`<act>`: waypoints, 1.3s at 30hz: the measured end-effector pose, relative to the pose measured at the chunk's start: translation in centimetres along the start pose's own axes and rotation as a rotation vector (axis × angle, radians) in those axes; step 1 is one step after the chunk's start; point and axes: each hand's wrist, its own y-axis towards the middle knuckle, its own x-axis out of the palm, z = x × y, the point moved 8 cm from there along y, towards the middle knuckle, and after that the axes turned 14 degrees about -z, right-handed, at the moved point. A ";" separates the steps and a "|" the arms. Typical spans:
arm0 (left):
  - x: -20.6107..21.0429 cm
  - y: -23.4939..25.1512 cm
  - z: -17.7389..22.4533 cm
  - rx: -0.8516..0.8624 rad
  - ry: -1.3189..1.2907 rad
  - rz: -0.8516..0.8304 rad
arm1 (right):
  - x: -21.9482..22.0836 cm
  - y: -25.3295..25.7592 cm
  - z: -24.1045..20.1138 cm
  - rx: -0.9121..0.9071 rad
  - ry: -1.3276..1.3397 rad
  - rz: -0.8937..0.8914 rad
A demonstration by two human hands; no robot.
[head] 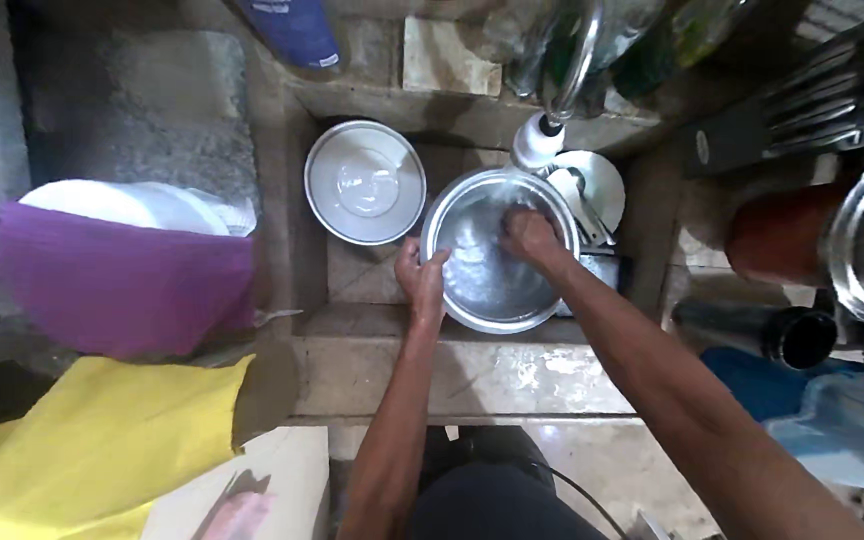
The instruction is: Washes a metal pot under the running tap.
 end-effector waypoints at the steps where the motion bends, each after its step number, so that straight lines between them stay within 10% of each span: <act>1: 0.0 0.0 0.0 -0.006 -0.002 0.001 | -0.5 0.2 -0.8 -0.016 0.056 0.077; 5: 0.0 0.3 1.0 0.019 0.050 -0.017 | 3.5 -1.2 -8.0 -0.535 0.215 -0.026; 9: -1.7 -0.3 2.8 0.011 0.166 0.021 | 6.8 -8.5 -8.5 -0.517 0.202 -0.354; 15: -3.6 -1.6 5.7 -0.196 0.371 -0.036 | 5.2 -16.2 -8.0 -0.587 -0.112 0.020; 22: -0.5 0.2 11.2 -0.040 0.751 -0.481 | 0.7 -14.7 -2.9 -0.664 0.868 0.132; 28: 0.3 1.7 12.8 -0.056 0.975 -0.543 | 1.7 -13.0 1.5 -0.578 1.290 0.038; 33: -0.9 1.2 10.9 -0.332 0.646 -0.371 | -1.9 -16.3 -1.6 -0.748 0.816 0.138; 39: 1.2 2.0 7.6 -0.172 0.221 -0.279 | 2.0 -16.3 -5.4 -0.802 -0.016 0.481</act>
